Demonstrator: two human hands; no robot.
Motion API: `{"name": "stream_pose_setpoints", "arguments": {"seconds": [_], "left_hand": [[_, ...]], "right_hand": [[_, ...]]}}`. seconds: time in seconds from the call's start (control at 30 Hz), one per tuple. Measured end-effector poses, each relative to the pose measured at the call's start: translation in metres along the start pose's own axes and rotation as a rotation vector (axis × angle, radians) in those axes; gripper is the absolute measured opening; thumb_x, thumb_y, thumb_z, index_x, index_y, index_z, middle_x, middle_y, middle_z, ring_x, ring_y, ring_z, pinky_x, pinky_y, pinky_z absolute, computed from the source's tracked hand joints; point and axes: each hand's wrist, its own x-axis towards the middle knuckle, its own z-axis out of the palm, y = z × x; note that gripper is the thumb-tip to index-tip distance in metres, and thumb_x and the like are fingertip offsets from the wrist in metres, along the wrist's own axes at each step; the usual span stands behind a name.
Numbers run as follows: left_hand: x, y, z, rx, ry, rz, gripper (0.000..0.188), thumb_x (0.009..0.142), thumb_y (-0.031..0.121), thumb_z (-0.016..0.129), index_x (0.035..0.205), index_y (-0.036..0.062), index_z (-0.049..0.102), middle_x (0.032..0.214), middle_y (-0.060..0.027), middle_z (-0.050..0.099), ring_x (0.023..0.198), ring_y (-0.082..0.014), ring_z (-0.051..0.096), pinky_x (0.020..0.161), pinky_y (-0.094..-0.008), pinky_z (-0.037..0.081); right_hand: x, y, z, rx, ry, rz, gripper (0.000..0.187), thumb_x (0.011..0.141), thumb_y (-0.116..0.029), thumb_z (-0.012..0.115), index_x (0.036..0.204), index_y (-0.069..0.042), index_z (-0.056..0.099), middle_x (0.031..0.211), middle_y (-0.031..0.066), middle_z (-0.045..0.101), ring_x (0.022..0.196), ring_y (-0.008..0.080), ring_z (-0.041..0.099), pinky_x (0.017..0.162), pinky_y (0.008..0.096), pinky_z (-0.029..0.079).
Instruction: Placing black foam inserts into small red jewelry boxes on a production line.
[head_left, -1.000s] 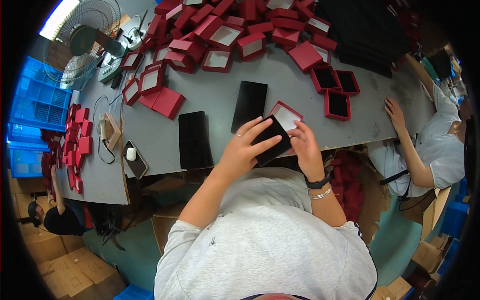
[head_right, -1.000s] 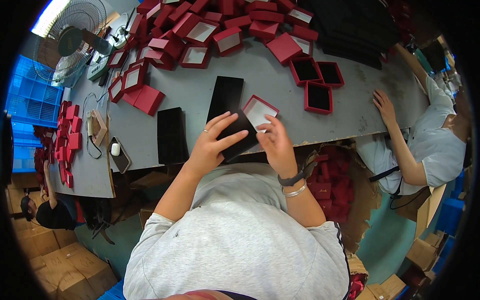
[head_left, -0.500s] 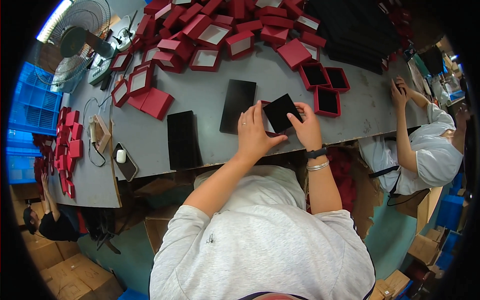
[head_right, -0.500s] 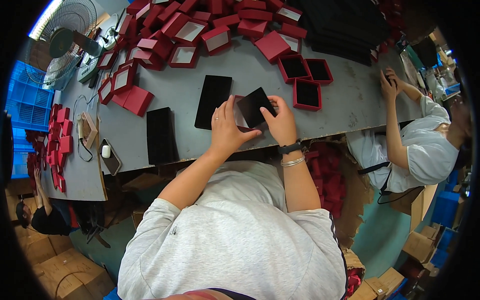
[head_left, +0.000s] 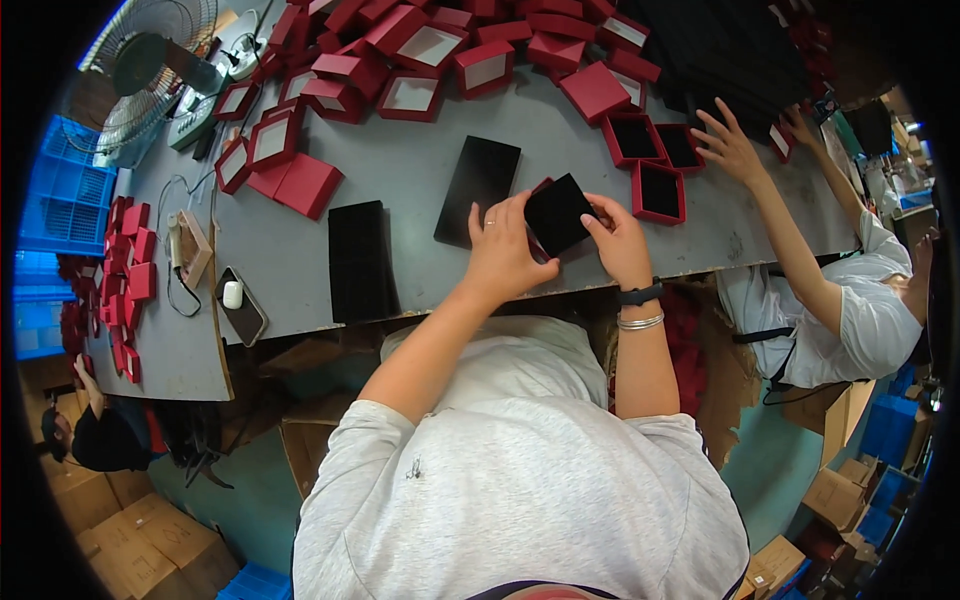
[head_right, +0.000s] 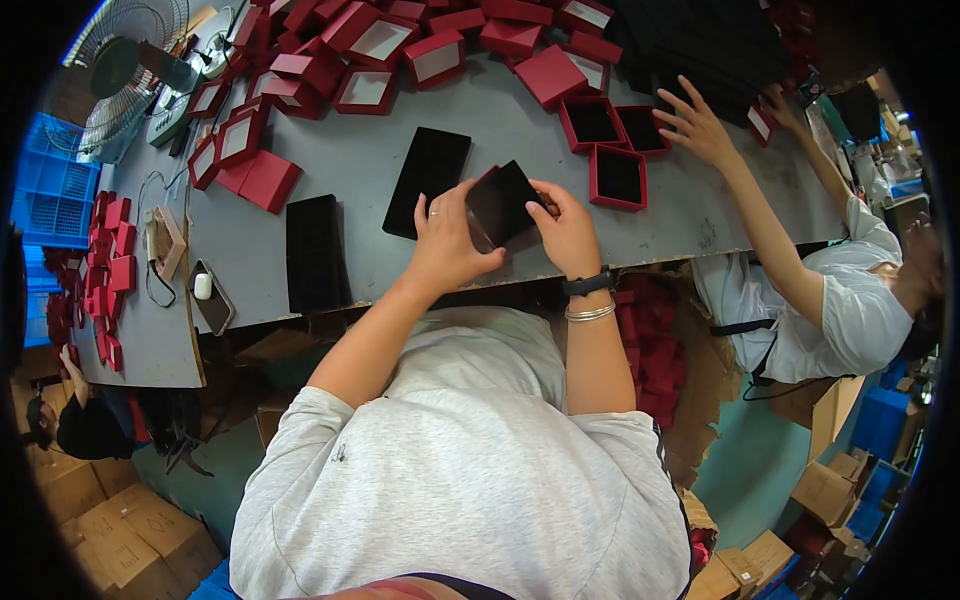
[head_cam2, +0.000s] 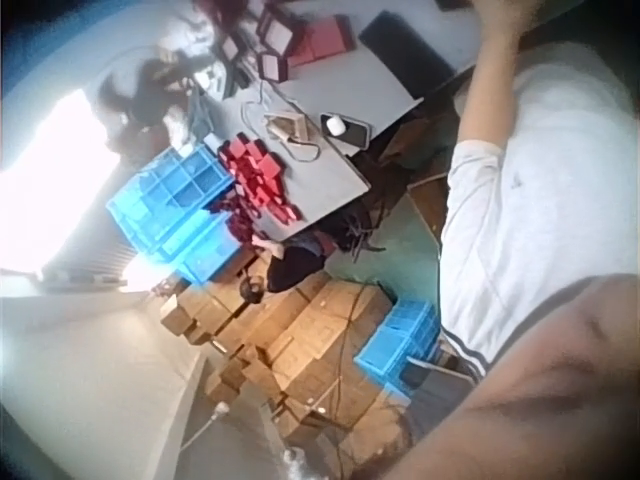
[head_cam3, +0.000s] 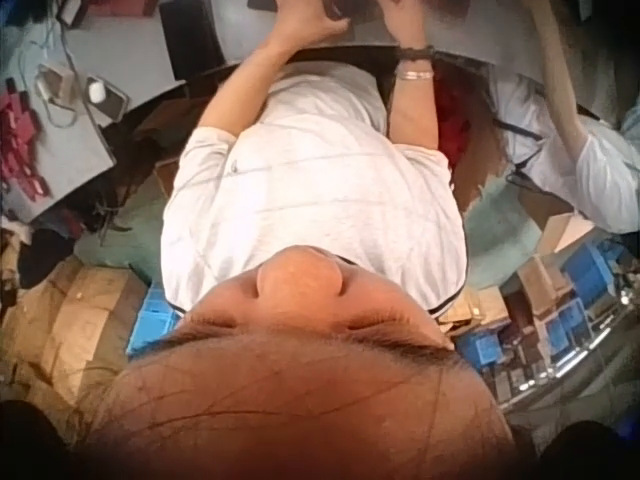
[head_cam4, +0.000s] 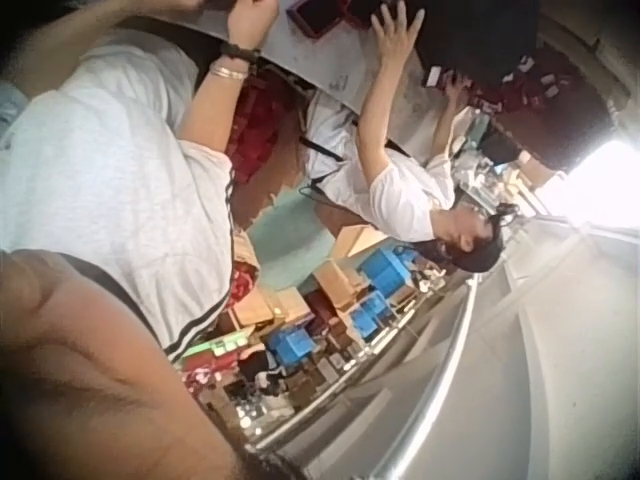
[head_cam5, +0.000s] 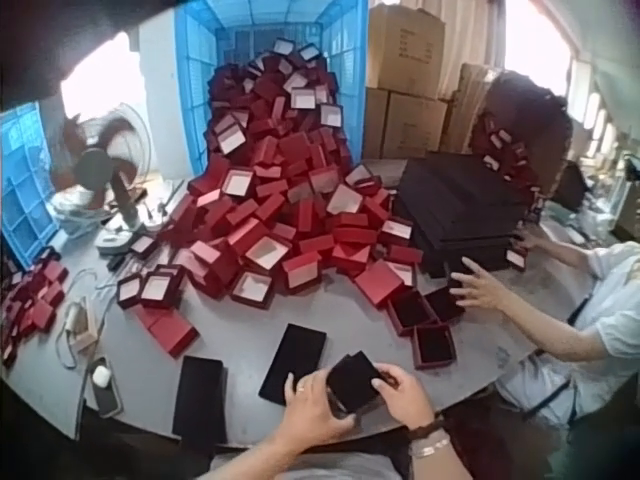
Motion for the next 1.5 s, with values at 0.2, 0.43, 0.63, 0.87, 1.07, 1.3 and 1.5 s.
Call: {"name": "stream_pose_setpoints", "arguments": {"seconds": [0.2,0.43,0.63,0.87,1.07,1.3,1.5], "left_hand": [[-0.005,-0.027,-0.03,-0.121,-0.181,0.114,0.107,0.062,0.03,0.086,0.149,-0.0005,0.031,0.136,-0.021,0.055,0.132,-0.0339,0.05,0.121,-0.0553,0.019],[-0.019,-0.053,-0.049,-0.28,-0.238,0.179,0.11,0.063,0.024,0.085,0.154,0.0033,0.027,0.145,-0.0168,0.05,0.141,-0.0331,0.042,0.124,-0.0496,0.019],[-0.029,-0.058,-0.061,-0.194,-0.179,0.211,0.088,0.075,0.026,0.079,0.15,0.0052,0.038,0.151,-0.0171,0.046,0.145,-0.0348,0.037,0.124,-0.052,0.018],[-0.055,-0.031,-0.056,0.269,-0.08,0.331,0.045,0.089,0.02,0.07,0.134,0.0205,0.063,0.147,-0.004,0.053,0.141,-0.0243,0.044,0.12,-0.0527,0.024],[-0.069,-0.05,-0.046,0.218,0.079,0.451,0.035,0.08,0.01,0.073,0.115,0.017,0.073,0.114,0.0006,0.067,0.114,-0.0186,0.061,0.113,-0.0463,0.038],[-0.057,-0.041,-0.049,0.217,0.096,0.452,0.019,0.078,0.011,0.071,0.097,0.0129,0.068,0.101,-0.0002,0.065,0.11,-0.02,0.061,0.111,-0.0483,0.039],[-0.054,-0.039,-0.053,0.264,0.032,0.42,0.015,0.08,0.014,0.075,0.094,0.0158,0.07,0.099,0.0014,0.066,0.109,-0.0188,0.061,0.115,-0.0507,0.034]], "right_hand": [[-0.016,-0.004,0.014,-0.159,0.018,0.048,0.034,0.09,-0.013,0.073,0.119,0.0,0.064,0.092,0.0087,0.068,0.079,0.0136,0.062,0.074,0.0271,0.051],[-0.049,-0.029,0.054,-0.83,0.131,-0.359,0.037,0.085,-0.022,0.074,0.115,-0.001,0.067,0.11,0.0099,0.063,0.1,0.0306,0.058,0.086,0.0406,0.05],[-0.066,-0.024,0.071,-0.99,0.049,-0.407,0.054,0.088,-0.03,0.072,0.133,-0.002,0.059,0.129,0.0116,0.056,0.12,0.0308,0.051,0.097,0.0429,0.046],[-0.086,-0.022,0.07,-0.916,0.044,-0.513,0.054,0.089,-0.029,0.07,0.136,-0.005,0.058,0.141,0.0102,0.053,0.134,0.0282,0.044,0.11,0.0445,0.039],[-0.084,-0.015,0.059,-0.976,-0.096,-0.631,0.04,0.088,-0.02,0.069,0.126,-0.008,0.065,0.127,0.0037,0.063,0.125,0.0216,0.053,0.112,0.0454,0.037],[-0.081,-0.009,0.049,-0.852,-0.133,-0.681,0.021,0.086,-0.016,0.07,0.107,-0.01,0.07,0.11,0.0025,0.066,0.116,0.0208,0.058,0.113,0.0451,0.037],[-0.065,-0.014,0.048,-0.826,-0.266,-0.645,0.015,0.085,-0.015,0.072,0.099,-0.01,0.07,0.101,0.0012,0.066,0.114,0.0214,0.06,0.114,0.0454,0.036]]}}
